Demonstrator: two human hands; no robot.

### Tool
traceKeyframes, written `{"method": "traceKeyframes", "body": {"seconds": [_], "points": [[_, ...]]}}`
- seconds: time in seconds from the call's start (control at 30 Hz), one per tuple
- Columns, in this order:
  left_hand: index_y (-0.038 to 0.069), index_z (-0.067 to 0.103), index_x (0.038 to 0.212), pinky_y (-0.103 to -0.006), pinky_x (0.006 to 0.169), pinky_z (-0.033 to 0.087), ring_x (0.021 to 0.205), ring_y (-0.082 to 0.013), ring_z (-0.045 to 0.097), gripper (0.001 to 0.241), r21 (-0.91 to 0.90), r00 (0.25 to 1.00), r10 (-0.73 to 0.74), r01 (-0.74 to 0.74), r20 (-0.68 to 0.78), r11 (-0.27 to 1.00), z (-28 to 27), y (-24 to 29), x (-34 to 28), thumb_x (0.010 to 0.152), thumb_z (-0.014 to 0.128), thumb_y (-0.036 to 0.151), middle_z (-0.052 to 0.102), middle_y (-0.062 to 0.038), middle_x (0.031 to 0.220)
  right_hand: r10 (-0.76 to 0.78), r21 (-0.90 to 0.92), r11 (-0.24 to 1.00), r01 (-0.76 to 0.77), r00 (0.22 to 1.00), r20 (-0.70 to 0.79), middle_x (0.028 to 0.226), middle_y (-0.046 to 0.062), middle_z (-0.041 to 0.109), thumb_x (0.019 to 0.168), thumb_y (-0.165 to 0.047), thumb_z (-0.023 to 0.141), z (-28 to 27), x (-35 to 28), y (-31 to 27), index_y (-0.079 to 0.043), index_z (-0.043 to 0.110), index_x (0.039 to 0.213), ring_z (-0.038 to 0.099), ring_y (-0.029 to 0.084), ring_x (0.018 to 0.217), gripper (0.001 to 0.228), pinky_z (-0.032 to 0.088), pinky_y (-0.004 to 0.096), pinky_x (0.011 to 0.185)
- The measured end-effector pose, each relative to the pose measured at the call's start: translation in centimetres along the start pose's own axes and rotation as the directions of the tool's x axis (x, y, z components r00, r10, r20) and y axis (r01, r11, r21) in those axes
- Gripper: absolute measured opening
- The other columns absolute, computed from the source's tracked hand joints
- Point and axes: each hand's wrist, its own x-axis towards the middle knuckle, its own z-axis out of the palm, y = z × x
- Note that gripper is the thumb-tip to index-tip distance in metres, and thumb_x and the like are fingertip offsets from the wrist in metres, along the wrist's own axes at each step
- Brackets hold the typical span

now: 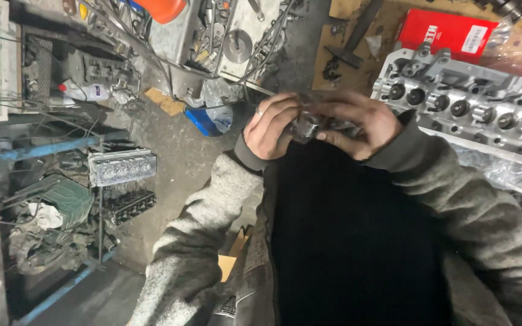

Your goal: The person carries a blister pack of new engine tappets through the workshop to a workbench, unwraps the plastic packaging, and removes the metal parts one at a time, placing them next to a cylinder head on the bench.

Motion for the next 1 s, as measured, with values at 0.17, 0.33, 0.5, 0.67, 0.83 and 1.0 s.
{"method": "traceKeyframes", "body": {"seconds": [0.17, 0.33, 0.5, 0.67, 0.83, 1.0], "points": [[-0.007, 0.065, 0.104, -0.0485, 0.099, 0.061, 0.116, -0.0396, 0.067, 0.035, 0.001, 0.981, 0.196, -0.196, 0.013, 0.981, -1.3, -0.5, 1.0, 0.072, 0.081, -0.006, 0.068, -0.02, 0.108, -0.127, 0.108, 0.986, 0.124, 0.992, 0.021, 0.111, 0.013, 0.073, 0.082, -0.018, 0.082, -1.4, 0.6, -0.8, -0.008, 0.074, 0.104, 0.072, 0.026, 0.1, 0.025, 0.06, 0.036, 0.085], [-0.005, 0.065, 0.1, -0.0528, 0.101, 0.06, 0.115, -0.0358, 0.067, 0.032, -0.08, 0.975, 0.205, -0.199, 0.088, 0.977, -2.8, 1.2, 3.2, 0.075, 0.084, -0.004, 0.068, -0.018, 0.107, -0.148, 0.172, 0.977, 0.123, 0.979, 0.142, 0.112, 0.017, 0.067, 0.085, -0.019, 0.081, -1.3, 0.3, -0.8, -0.002, 0.067, 0.1, 0.072, 0.027, 0.098, 0.026, 0.062, 0.036, 0.085], [-0.003, 0.064, 0.102, -0.0504, 0.099, 0.06, 0.116, -0.0377, 0.067, 0.034, -0.143, 0.992, 0.103, -0.093, 0.07, 0.985, -1.3, 1.4, 0.6, 0.074, 0.084, -0.003, 0.068, -0.016, 0.109, -0.034, 0.313, 0.95, 0.016, 0.998, 0.052, 0.115, 0.015, 0.068, 0.088, -0.013, 0.078, -1.1, -0.8, -3.3, -0.004, 0.063, 0.095, 0.071, 0.029, 0.107, 0.019, 0.058, 0.039, 0.092], [-0.001, 0.065, 0.103, -0.0517, 0.099, 0.058, 0.118, -0.0391, 0.065, 0.037, -0.269, 0.986, 0.044, 0.002, 0.164, 0.963, -0.4, 1.4, -0.9, 0.07, 0.081, 0.001, 0.069, -0.017, 0.114, 0.059, 0.279, 0.959, -0.048, 0.998, -0.031, 0.114, 0.016, 0.068, 0.085, -0.012, 0.08, -1.2, -2.4, -5.7, -0.003, 0.061, 0.094, 0.071, 0.03, 0.107, 0.022, 0.057, 0.038, 0.09], [-0.002, 0.068, 0.101, -0.0596, 0.105, 0.054, 0.124, -0.0427, 0.057, 0.028, -0.119, 0.965, 0.252, -0.242, 0.077, 0.963, -1.5, 0.7, 0.6, 0.077, 0.082, 0.0, 0.067, -0.015, 0.116, -0.073, 0.13, 0.987, 0.096, 0.983, -0.168, 0.117, 0.022, 0.066, 0.085, -0.005, 0.078, -1.4, -1.7, -7.2, -0.005, 0.064, 0.099, 0.069, 0.032, 0.109, 0.019, 0.057, 0.038, 0.09], [-0.001, 0.073, 0.105, -0.0464, 0.106, 0.057, 0.13, -0.0375, 0.059, 0.024, -0.042, 0.978, 0.188, -0.185, 0.088, 0.982, -0.9, -1.5, -0.1, 0.085, 0.085, 0.0, 0.068, -0.013, 0.121, 0.033, 0.17, 0.985, -0.012, 0.992, -0.118, 0.111, 0.019, 0.068, 0.085, -0.005, 0.08, 0.6, -0.8, -2.7, -0.002, 0.064, 0.1, 0.07, 0.031, 0.107, 0.022, 0.057, 0.037, 0.088]]}}
